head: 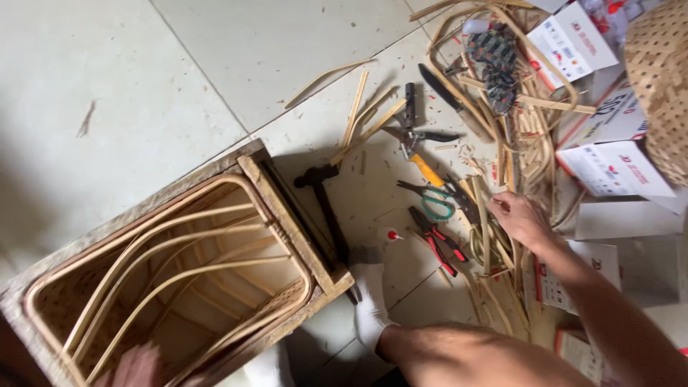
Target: The person weaves a rectangular basket using thin wooden strips, inserting them into a wooden mold and securing them with a hammer and pliers. They apply glue to the edges to hold the structure together.
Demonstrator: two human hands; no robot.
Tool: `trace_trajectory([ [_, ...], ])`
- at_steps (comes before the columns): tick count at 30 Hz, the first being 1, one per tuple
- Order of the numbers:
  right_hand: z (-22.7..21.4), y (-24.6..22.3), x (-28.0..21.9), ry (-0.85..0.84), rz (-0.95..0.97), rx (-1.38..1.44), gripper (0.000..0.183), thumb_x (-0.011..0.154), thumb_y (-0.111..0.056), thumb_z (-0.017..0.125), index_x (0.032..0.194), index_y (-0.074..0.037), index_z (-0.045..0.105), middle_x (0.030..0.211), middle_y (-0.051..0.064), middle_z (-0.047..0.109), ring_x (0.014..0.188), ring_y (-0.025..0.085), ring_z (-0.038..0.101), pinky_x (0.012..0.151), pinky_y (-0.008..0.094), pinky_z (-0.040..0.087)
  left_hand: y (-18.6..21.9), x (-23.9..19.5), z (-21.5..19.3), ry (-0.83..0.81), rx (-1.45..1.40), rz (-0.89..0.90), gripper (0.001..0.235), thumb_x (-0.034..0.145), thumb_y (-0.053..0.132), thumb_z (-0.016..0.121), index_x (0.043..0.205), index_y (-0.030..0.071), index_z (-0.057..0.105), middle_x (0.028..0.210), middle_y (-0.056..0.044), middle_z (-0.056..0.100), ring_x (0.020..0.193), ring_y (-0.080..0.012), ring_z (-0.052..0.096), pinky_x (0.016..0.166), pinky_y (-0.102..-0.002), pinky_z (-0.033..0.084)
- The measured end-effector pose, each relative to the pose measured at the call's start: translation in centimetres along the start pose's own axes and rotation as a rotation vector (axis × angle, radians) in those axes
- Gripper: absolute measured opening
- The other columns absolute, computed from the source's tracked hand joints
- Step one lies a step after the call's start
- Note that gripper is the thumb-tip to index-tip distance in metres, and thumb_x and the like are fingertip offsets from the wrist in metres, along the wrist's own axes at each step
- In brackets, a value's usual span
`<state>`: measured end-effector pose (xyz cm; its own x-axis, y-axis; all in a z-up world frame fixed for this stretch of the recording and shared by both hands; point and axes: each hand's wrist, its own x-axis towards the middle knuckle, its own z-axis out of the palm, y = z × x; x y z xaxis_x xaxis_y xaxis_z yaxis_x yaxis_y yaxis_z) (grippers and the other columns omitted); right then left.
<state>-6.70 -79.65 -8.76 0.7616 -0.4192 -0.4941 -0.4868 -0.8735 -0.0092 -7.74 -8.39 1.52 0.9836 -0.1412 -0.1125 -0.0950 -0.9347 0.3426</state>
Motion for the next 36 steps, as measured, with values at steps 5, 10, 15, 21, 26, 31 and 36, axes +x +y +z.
trace_trajectory([
  [5,9.3,3.3,2.1,0.239,-0.046,0.323,0.042,0.100,-0.047,0.068,0.106,-0.006,0.075,0.086,0.021,0.072,0.076,0.032,0.070,0.074,0.045,0.055,3.3,3.3,-0.9,-0.212,-0.078,0.411,0.090,0.072,0.051,0.080,0.140,-0.002,0.053,0.118,-0.016,0.070,0.110,-0.0346,0.064,0.105,-0.051,0.041],
  [10,6.4,1.3,2.2,0.222,-0.092,0.270,0.039,0.108,-0.037,0.073,0.112,0.002,0.073,0.094,0.019,0.076,0.084,0.027,0.074,0.082,0.042,0.058,3.8,3.9,-1.1,-0.352,-0.161,0.379,0.078,0.085,0.047,0.079,0.139,-0.003,0.053,0.100,-0.014,0.070,0.092,-0.0308,0.068,0.086,-0.040,0.055],
  [15,6.3,-2.0,2.5,-0.064,0.001,0.698,0.040,0.102,-0.033,0.069,0.122,0.001,0.070,0.101,0.018,0.076,0.079,0.028,0.073,0.072,0.040,0.058,3.3,3.4,-0.9,-0.316,-0.207,0.404,0.071,0.085,0.043,0.080,0.134,-0.004,0.056,0.093,-0.012,0.068,0.086,-0.0283,0.069,0.072,-0.037,0.058],
  [21,5.2,-0.9,-3.5,0.182,-0.082,0.303,0.041,0.107,-0.035,0.067,0.130,-0.001,0.070,0.103,0.020,0.077,0.090,0.029,0.075,0.087,0.042,0.058,3.5,3.7,-0.3,-0.291,-0.246,0.424,0.071,0.080,0.035,0.081,0.136,-0.002,0.058,0.097,-0.012,0.071,0.087,-0.0285,0.071,0.071,-0.038,0.059],
  [26,6.0,2.5,-6.1,0.247,0.147,0.318,0.050,0.108,-0.033,0.065,0.143,0.002,0.059,0.128,0.026,0.068,0.106,0.040,0.067,0.086,0.055,0.052,4.2,3.1,0.0,-0.238,-0.200,0.375,0.064,0.081,0.037,0.082,0.132,0.003,0.061,0.091,-0.010,0.073,0.083,-0.0271,0.073,0.069,-0.038,0.060],
  [31,9.1,5.5,-6.8,0.136,0.196,0.223,0.065,0.106,-0.042,0.069,0.147,0.006,0.055,0.112,0.028,0.073,0.095,0.040,0.073,0.088,0.053,0.058,4.6,3.2,0.2,-0.264,-0.194,0.329,0.064,0.080,0.037,0.083,0.131,0.005,0.061,0.093,-0.010,0.074,0.083,-0.0273,0.074,0.070,-0.039,0.061],
  [36,11.2,6.3,-6.7,0.260,0.086,0.284,0.058,0.102,-0.040,0.070,0.150,-0.008,0.063,0.098,0.022,0.075,0.093,0.038,0.073,0.084,0.049,0.058,3.7,2.1,1.2,-0.298,-0.151,0.266,0.060,0.076,0.035,0.086,0.125,0.009,0.065,0.094,-0.008,0.076,0.084,-0.0284,0.074,0.068,-0.040,0.061],
])
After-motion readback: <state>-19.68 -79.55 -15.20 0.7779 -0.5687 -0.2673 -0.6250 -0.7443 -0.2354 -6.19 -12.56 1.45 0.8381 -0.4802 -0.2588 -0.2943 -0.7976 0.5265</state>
